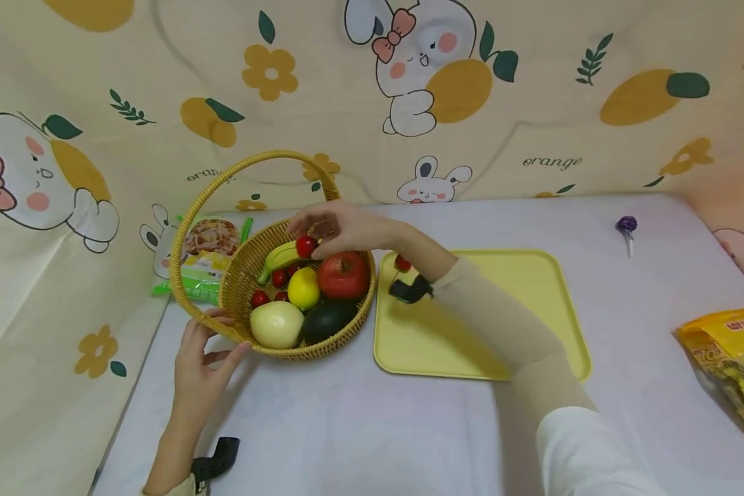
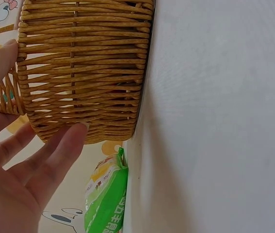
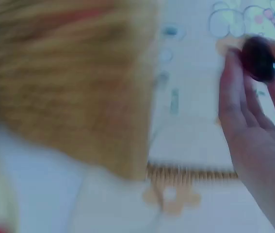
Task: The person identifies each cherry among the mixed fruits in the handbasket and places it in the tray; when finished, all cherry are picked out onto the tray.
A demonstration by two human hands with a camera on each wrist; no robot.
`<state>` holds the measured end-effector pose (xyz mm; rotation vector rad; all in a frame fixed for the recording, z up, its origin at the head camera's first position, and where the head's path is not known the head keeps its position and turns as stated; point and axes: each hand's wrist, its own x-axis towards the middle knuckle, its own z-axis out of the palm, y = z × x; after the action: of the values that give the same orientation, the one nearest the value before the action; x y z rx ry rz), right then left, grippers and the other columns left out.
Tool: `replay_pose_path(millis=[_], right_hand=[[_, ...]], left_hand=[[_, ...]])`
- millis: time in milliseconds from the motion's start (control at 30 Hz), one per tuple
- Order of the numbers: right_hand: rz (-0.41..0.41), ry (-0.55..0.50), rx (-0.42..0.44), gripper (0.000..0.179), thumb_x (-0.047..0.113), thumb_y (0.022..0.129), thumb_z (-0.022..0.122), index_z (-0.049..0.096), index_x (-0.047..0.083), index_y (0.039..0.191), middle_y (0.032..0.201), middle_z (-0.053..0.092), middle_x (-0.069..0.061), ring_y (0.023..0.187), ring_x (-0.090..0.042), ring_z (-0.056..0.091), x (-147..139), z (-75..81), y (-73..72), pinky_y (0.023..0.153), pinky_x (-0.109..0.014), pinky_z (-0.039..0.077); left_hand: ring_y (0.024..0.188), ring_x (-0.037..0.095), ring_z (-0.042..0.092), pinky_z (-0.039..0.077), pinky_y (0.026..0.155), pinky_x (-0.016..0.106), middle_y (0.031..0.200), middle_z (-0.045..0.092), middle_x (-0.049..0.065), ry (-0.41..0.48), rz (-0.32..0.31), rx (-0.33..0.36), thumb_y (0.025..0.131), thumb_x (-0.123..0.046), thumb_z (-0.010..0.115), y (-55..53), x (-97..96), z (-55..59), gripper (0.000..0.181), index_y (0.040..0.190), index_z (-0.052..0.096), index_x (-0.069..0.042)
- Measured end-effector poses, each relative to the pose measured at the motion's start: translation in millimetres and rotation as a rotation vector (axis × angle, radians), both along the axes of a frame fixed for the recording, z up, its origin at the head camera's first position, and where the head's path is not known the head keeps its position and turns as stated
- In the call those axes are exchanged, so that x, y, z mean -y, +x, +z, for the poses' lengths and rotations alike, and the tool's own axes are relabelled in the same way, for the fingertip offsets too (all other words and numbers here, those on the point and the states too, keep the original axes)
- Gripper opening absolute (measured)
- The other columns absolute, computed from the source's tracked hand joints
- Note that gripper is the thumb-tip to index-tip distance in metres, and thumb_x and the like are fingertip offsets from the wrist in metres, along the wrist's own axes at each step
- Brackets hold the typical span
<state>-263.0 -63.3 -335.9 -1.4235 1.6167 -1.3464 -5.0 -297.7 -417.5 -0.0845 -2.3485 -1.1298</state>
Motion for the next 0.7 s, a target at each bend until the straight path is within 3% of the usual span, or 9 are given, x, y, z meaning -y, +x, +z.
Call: replay_pose_path(millis=[67,167,267,367,500,700], right_hand=[[-0.063,-0.031,0.046,0.042,-0.002,0.088,0.069,0.057,-0.004,0.128,0.128,0.058,-0.016,0.113,-0.027,0.058,-34,-3.3,-2.6,0.1,-0.038,0.053],[-0.155,0.002,0.05,0.038,-0.006,0.088,0.066,0.057,-0.008,0.124,0.125,0.057,-0.022,0.108,-0.029,0.061,-80,-15.3,-8.2,0.097,-0.036,0.055],[-0.232,0.073,-0.004,0.033,-0.011,0.086,0.065,0.058,-0.013,0.118,0.119,0.058,-0.028,0.102,-0.029,0.062,-120,-35.8,-13.1,0.091,-0.032,0.057],[-0.311,0.151,-0.056,0.032,-0.012,0.085,0.068,0.061,-0.012,0.116,0.114,0.062,-0.024,0.099,-0.028,0.063,-151,-55.6,-12.8,0.089,-0.03,0.058],[-0.393,0.242,-0.122,0.033,-0.006,0.086,0.072,0.064,-0.008,0.118,0.109,0.067,-0.016,0.095,-0.027,0.063,-176,-71.4,-7.4,0.085,-0.03,0.059],[-0.442,0.265,-0.153,0.032,-0.011,0.084,0.069,0.066,-0.007,0.116,0.109,0.067,-0.016,0.097,-0.029,0.062,-189,-81.3,-2.6,0.087,-0.034,0.059]], left_hand=[[0.112,0.007,0.054,0.055,0.07,0.009,0.134,0.05,0.021,0.001,-0.004,-0.003,0.075,0.018,0.076,-0.9,0.6,-0.6,0.047,0.117,0.058,0.009],[0.111,0.009,0.054,0.055,0.07,0.01,0.135,0.05,0.02,0.002,0.001,0.006,0.075,0.016,0.077,-2.1,5.4,-5.5,0.047,0.118,0.059,0.008],[0.112,0.009,0.054,0.056,0.07,0.011,0.137,0.049,0.017,0.019,0.011,0.035,0.077,0.014,0.077,-2.9,7.8,-8.6,0.046,0.119,0.06,0.006],[0.111,0.009,0.054,0.055,0.069,0.01,0.136,0.049,0.018,0.032,0.016,0.034,0.076,0.015,0.077,-2.7,5.5,-7.0,0.046,0.118,0.06,0.006],[0.11,0.008,0.054,0.054,0.069,0.008,0.134,0.049,0.022,0.034,0.026,0.024,0.074,0.02,0.076,-2.4,-1.2,-1.4,0.047,0.117,0.06,0.009],[0.108,0.005,0.053,0.052,0.07,0.006,0.131,0.048,0.03,0.025,0.031,0.023,0.075,0.021,0.073,2.1,-16.8,19.8,0.043,0.114,0.057,0.015]])
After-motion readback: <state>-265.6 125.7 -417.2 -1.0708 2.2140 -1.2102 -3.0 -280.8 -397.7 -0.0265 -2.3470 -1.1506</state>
